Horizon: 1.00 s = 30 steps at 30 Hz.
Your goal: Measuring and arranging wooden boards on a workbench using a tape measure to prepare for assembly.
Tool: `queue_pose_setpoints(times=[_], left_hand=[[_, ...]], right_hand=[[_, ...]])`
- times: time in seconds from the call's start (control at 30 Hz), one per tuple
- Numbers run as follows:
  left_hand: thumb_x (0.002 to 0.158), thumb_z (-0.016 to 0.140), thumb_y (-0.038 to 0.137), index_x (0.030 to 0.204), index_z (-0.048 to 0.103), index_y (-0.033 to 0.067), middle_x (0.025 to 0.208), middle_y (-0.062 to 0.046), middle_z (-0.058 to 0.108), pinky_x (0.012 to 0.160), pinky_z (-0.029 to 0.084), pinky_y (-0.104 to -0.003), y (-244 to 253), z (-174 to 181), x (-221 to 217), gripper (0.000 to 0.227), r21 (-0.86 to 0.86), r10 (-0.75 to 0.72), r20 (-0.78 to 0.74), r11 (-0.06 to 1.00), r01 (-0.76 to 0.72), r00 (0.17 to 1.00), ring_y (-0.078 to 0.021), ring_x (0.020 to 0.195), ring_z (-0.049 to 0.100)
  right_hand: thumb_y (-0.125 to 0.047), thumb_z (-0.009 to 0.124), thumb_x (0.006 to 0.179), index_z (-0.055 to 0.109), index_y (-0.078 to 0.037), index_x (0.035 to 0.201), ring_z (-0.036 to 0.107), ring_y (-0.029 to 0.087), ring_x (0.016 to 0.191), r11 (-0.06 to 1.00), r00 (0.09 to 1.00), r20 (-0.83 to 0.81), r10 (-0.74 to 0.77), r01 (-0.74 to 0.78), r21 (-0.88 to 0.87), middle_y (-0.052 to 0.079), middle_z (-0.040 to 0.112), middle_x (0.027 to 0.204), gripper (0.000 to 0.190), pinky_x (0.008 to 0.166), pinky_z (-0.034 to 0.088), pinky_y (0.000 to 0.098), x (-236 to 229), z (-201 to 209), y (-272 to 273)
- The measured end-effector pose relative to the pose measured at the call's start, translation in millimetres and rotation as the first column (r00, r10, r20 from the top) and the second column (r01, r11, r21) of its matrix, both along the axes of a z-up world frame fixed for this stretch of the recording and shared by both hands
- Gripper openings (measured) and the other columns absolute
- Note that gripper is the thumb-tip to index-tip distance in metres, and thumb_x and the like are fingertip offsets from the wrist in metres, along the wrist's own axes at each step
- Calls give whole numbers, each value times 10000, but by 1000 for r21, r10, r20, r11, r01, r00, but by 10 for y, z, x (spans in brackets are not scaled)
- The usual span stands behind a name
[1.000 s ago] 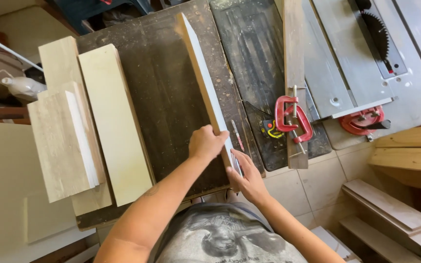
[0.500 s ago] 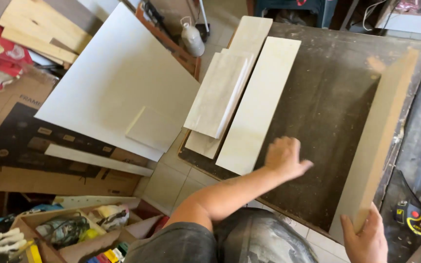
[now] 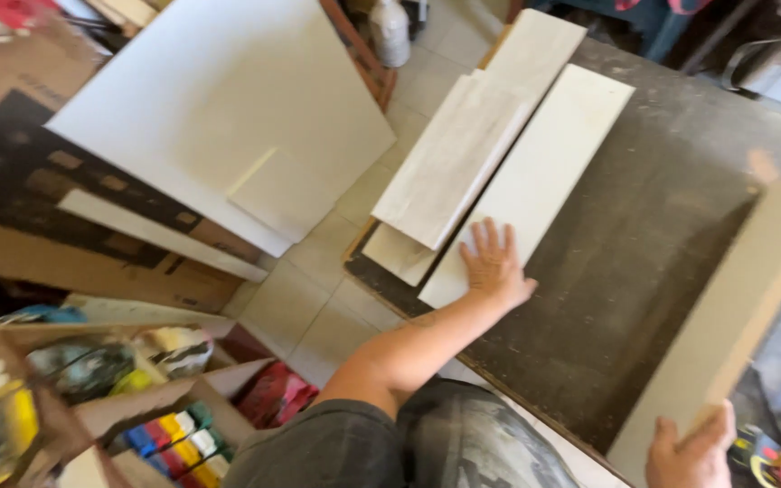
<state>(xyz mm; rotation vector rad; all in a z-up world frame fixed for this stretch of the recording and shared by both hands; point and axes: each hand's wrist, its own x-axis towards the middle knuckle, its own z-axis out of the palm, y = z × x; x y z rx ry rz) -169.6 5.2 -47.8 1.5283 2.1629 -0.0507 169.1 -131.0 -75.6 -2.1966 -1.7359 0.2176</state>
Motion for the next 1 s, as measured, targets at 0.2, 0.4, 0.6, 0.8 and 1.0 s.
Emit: queue_pose_setpoints(times=[0.2,0.4,0.6,0.8,1.0], left_hand=[[848,790,631,1701,44,124,1771,-206,-59,1234,135,-688,155,125,-123,1242,-30,57,-18,998,-57,998,-460,1609,-69],[783,853,626,1630,183,149,1764,-176,28,1220,225,-671,175,54,-152,1180,0,80,-47,997,-80,996,-426,1598,58],[673,914,634,1382,393,208,1628,-118,283,1120,356,-653,129,-20,-209,978,120,63,-16,991,-60,998,-379,1477,290],[625,833,538,1104,473,186,1323,-60,440,955,448,-553,-14,43,-104,695,279,77,380,940,-194,922,-332,1218,473],[639,802,459,1095,538,141,1206,-60,509,966,493,-317,-55,226,268,615,145,83,710,954,-261,699,-170,1068,514]], right_hand=[[-288,600,947,246,-131,1670,614,617,1149,955,974,-171,-151,98,-281,278,542,1532,821,939,461,678,-233,432,84],[-297,567,954,236,-165,1647,604,568,1199,947,959,-225,-171,97,-305,234,515,1570,779,932,470,663,-264,466,75],[-289,583,955,243,-170,1650,588,517,1270,951,951,-257,-172,92,-295,187,485,1613,783,958,483,638,-222,391,55],[-260,560,967,232,-178,1637,586,513,1252,950,944,-286,-163,71,-305,161,456,1630,750,901,492,661,-276,516,80],[-244,544,993,204,-133,1664,619,582,1149,962,952,-276,-129,53,-267,243,509,1571,761,892,493,656,-238,456,30]])
